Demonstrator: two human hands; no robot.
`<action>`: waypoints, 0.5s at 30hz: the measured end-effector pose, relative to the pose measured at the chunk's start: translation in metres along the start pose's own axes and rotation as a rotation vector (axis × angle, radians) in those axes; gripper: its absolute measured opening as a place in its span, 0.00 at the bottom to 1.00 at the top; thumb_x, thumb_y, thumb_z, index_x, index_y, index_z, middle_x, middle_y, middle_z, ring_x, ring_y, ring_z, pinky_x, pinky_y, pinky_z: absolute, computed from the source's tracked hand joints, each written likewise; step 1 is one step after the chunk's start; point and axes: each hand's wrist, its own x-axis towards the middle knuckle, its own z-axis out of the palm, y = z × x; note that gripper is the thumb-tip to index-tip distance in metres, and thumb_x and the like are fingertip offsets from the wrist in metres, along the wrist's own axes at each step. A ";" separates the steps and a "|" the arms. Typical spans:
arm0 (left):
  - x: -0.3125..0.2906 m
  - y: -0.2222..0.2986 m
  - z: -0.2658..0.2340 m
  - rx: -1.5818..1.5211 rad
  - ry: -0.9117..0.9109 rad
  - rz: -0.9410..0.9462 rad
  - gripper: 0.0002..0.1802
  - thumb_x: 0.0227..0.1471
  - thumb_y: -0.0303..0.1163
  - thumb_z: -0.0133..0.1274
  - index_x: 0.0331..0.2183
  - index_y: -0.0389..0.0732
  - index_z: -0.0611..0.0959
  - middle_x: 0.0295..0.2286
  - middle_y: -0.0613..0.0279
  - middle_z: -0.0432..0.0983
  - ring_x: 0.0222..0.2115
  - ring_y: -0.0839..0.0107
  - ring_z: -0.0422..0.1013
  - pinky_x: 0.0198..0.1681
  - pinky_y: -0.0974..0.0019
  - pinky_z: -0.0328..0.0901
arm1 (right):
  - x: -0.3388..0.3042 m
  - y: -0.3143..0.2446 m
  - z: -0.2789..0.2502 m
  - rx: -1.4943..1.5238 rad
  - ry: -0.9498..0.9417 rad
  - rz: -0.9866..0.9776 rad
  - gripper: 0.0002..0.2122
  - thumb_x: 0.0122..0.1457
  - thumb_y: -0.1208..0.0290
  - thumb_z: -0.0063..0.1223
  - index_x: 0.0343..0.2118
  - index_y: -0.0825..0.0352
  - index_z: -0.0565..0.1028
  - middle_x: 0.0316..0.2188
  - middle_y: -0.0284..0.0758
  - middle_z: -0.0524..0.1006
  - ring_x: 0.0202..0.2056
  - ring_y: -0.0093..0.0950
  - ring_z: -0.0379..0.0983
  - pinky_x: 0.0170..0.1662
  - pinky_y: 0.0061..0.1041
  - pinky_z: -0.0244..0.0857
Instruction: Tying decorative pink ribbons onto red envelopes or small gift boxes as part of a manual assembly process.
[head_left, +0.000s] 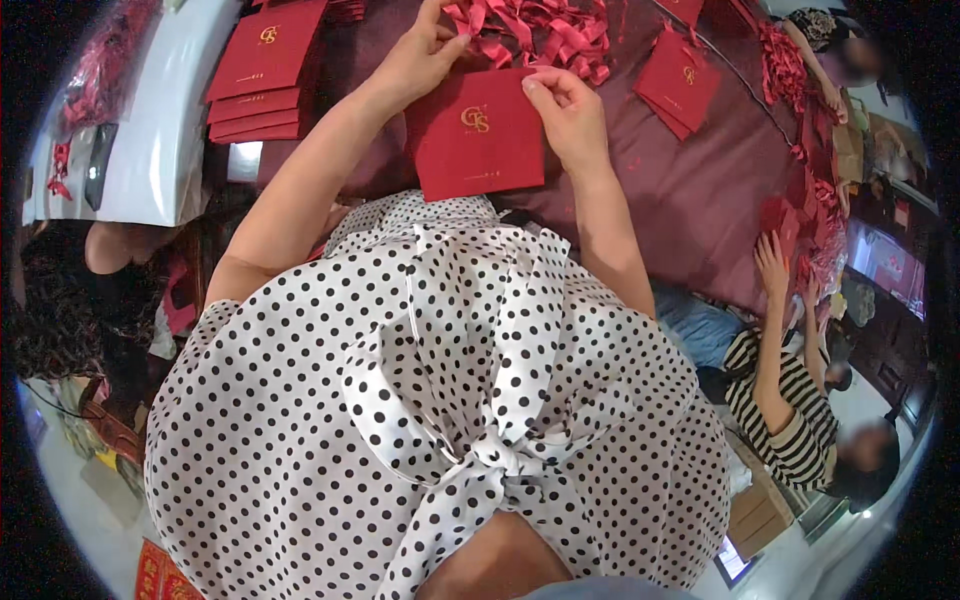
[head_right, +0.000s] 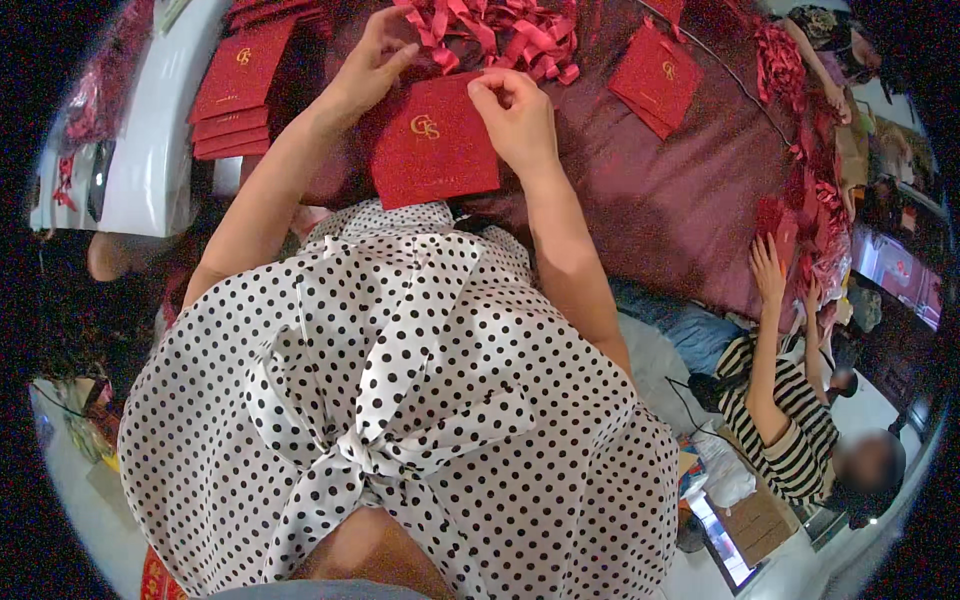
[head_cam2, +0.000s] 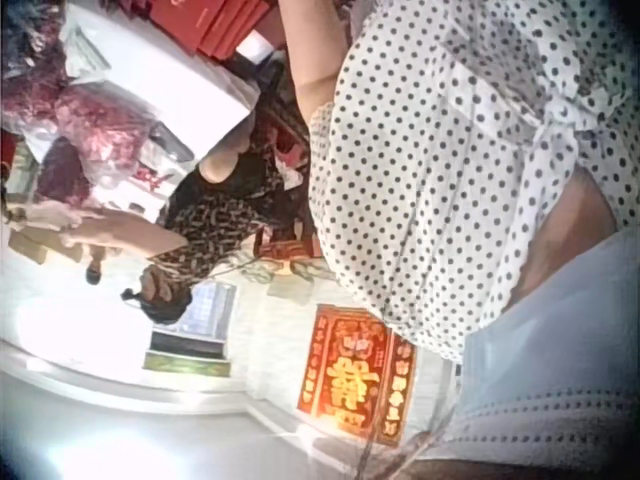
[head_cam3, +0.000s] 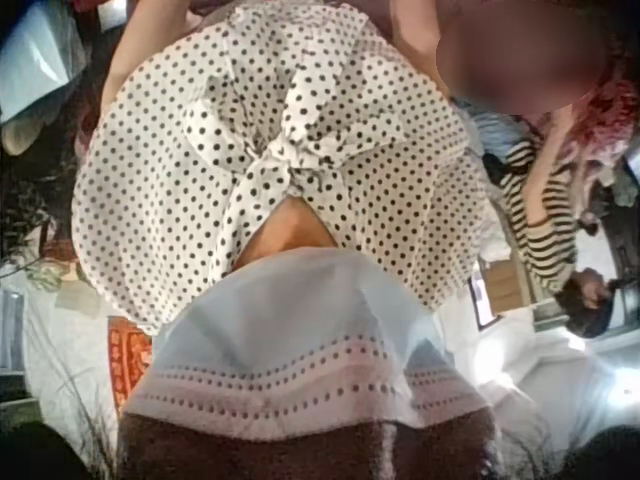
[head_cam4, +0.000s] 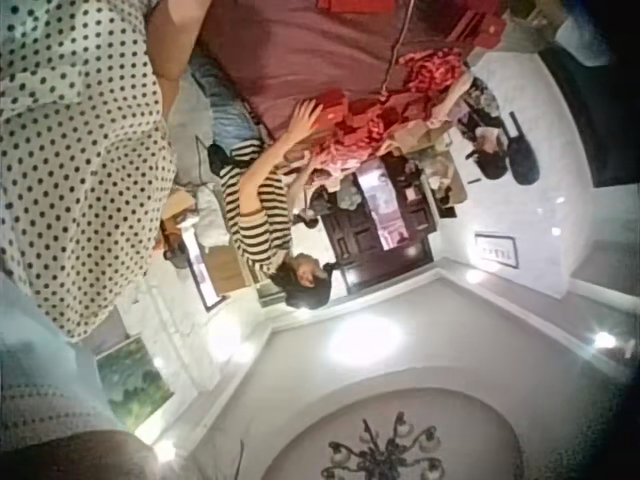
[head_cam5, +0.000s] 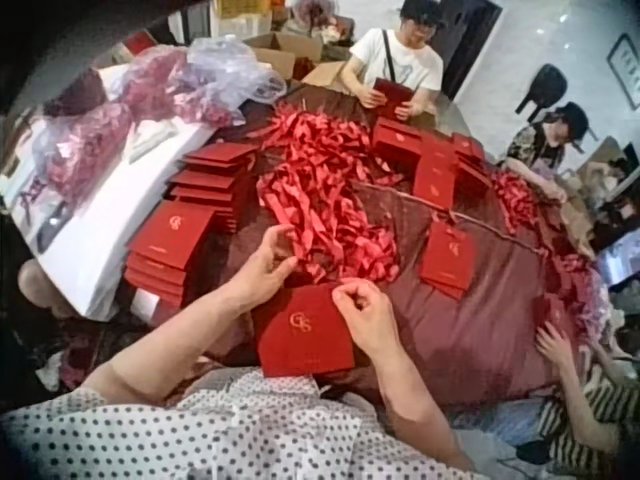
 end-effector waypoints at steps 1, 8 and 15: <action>-0.003 0.008 0.002 0.044 0.092 0.079 0.16 0.52 0.28 0.49 0.43 0.37 0.67 0.25 0.61 0.68 0.25 0.75 0.66 0.27 0.73 0.62 | 0.001 -0.002 -0.001 0.083 -0.031 0.094 0.08 0.48 0.68 0.57 0.27 0.68 0.76 0.29 0.35 0.74 0.26 0.23 0.69 0.32 0.21 0.64; -0.010 -0.016 0.007 0.680 0.131 0.635 0.12 0.46 0.37 0.55 0.21 0.39 0.79 0.29 0.58 0.74 0.25 0.58 0.69 0.29 0.66 0.63 | 0.003 -0.006 0.000 0.002 -0.012 0.007 0.08 0.49 0.68 0.56 0.27 0.69 0.76 0.29 0.35 0.74 0.27 0.22 0.70 0.31 0.20 0.64; 0.001 0.003 -0.006 -0.161 -0.693 -0.091 0.09 0.47 0.31 0.54 0.31 0.36 0.76 0.26 0.74 0.72 0.28 0.85 0.64 0.34 0.78 0.60 | -0.004 -0.012 0.003 0.016 -0.029 0.068 0.09 0.49 0.68 0.56 0.28 0.69 0.76 0.28 0.35 0.73 0.26 0.22 0.70 0.30 0.20 0.64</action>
